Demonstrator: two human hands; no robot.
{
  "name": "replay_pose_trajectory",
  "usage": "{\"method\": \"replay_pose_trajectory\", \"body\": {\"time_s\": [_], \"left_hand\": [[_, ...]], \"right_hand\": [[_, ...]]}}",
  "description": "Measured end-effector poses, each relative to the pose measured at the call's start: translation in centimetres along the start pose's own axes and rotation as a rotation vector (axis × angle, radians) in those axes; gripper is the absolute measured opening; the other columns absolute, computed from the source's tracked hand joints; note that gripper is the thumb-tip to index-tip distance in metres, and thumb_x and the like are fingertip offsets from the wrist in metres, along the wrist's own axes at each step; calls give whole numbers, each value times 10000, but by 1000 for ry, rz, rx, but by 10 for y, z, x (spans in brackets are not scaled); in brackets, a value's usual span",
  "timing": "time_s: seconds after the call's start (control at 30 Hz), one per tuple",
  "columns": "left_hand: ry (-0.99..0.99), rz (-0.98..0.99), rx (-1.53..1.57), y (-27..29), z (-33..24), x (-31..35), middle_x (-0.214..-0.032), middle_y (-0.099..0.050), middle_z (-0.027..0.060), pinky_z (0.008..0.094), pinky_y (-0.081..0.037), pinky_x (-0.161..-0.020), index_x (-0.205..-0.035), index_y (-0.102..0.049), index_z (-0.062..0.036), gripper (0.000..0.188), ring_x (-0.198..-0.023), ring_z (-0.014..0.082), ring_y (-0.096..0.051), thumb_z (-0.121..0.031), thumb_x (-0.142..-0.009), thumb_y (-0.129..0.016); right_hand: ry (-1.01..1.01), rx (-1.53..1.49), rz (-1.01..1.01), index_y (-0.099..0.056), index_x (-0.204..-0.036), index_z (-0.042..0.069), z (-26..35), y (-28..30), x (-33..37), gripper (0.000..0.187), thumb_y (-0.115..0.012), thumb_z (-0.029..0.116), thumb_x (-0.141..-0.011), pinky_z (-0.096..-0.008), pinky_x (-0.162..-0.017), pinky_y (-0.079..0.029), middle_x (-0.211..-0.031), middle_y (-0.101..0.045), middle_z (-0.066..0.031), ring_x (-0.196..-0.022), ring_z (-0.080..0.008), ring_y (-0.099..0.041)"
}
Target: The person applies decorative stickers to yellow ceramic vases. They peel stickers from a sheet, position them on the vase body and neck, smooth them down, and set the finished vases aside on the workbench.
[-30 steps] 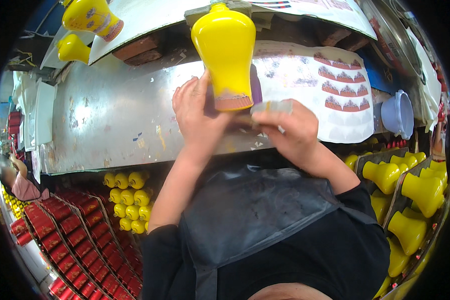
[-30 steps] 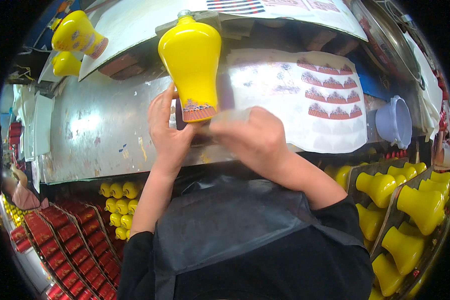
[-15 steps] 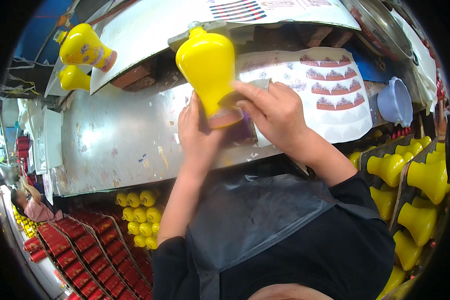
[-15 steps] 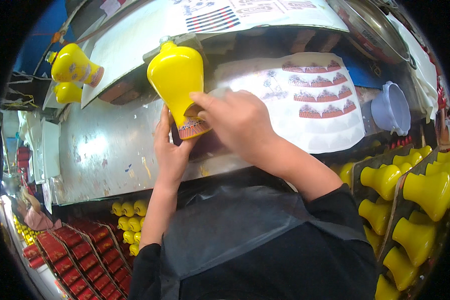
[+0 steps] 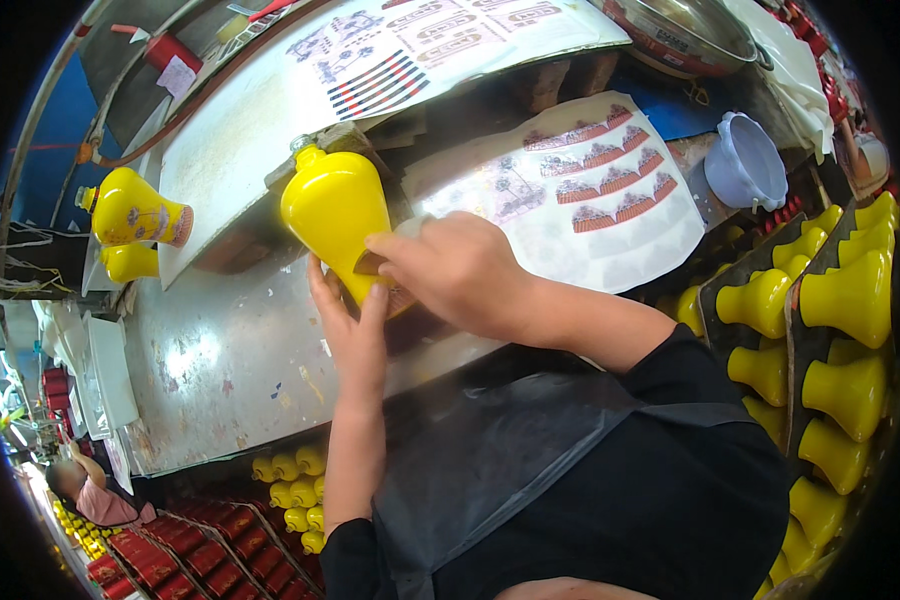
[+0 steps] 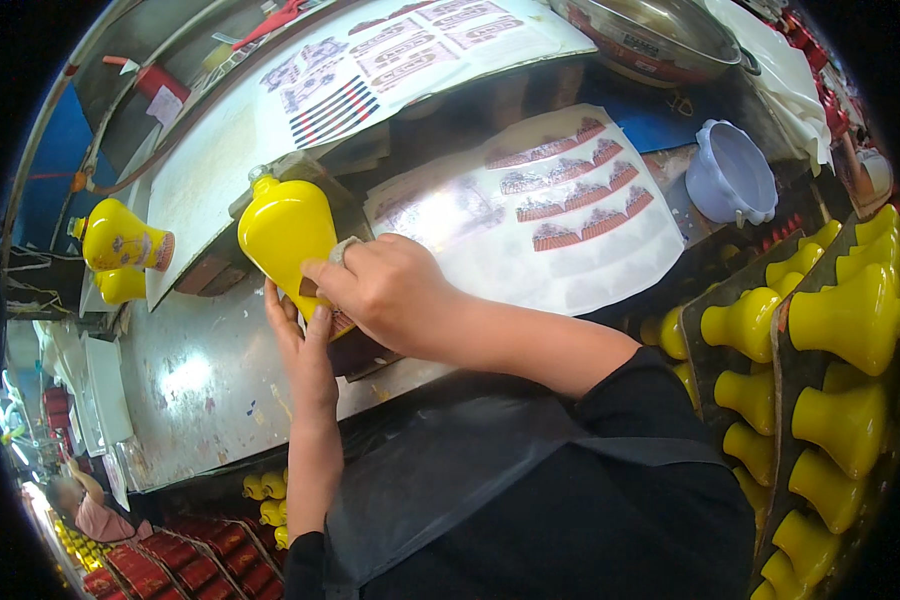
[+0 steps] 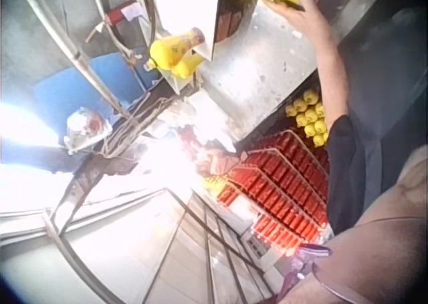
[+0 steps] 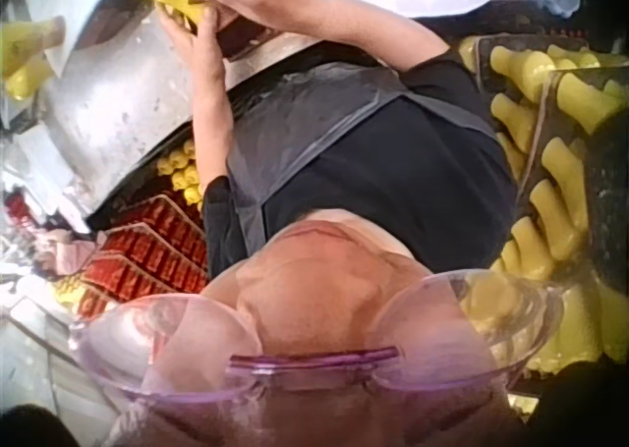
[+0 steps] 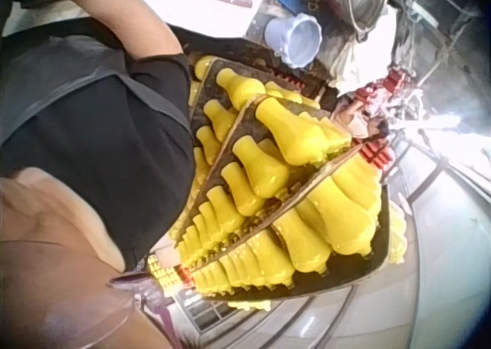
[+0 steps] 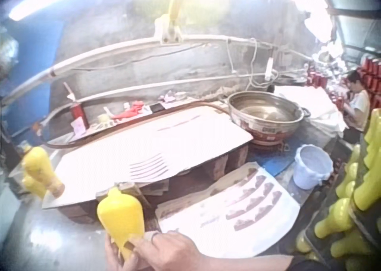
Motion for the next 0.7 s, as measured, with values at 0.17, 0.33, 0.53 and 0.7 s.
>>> {"method": "replay_pose_trajectory", "body": {"time_s": [0.17, 0.33, 0.53, 0.7], "left_hand": [[-18, -11, 19, -1, 3, -3, -1537, -422, 232, 417, -334, -1190, -1635, -149, -8, 776, -1417, 298, -445, -238, -1038, -588], [-58, -55, -13, 3, 14, -2, -1571, -395, 205, 412, -312, -1203, -1627, -186, 9, 664, -1445, 284, -414, -268, -1096, -472], [6, -12, 144, 6, 19, -3, -1563, -414, 187, 401, -333, -1192, -1625, -220, -6, 631, -1419, 277, -448, -308, -1115, -437], [-48, -14, 63, 4, 8, 3, -1517, -462, 212, 391, -361, -1170, -1627, -219, -18, 614, -1394, 281, -479, -262, -1105, -431]], "right_hand": [[-43, -44, -103, -706, -1113, 63, -9, 1, 9, 308, -782, 145, -826, -371, -590, -485, -735, -611, -77, -621, -249, -625], [-19, -121, -186, -702, -1122, 114, -9, 5, 21, 301, -788, 137, -835, -399, -584, -499, -713, -604, -78, -604, -281, -618], [-200, -25, -113, -732, -1108, 90, -38, 3, 32, 259, -784, 79, -854, -378, -619, -532, -865, -715, -101, -698, -253, -686], [-744, -470, -109, -706, -1205, 23, -105, 12, 46, 218, -646, 57, -997, -263, -698, -551, -1039, -716, -34, -879, -89, -665]]}}
Point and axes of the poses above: each hand's wrist, its own x-axis away from the middle knuckle, its own y-axis out of the back of the hand, z = x × y, the point moved 5 cm from there along -x, towards the middle knuckle
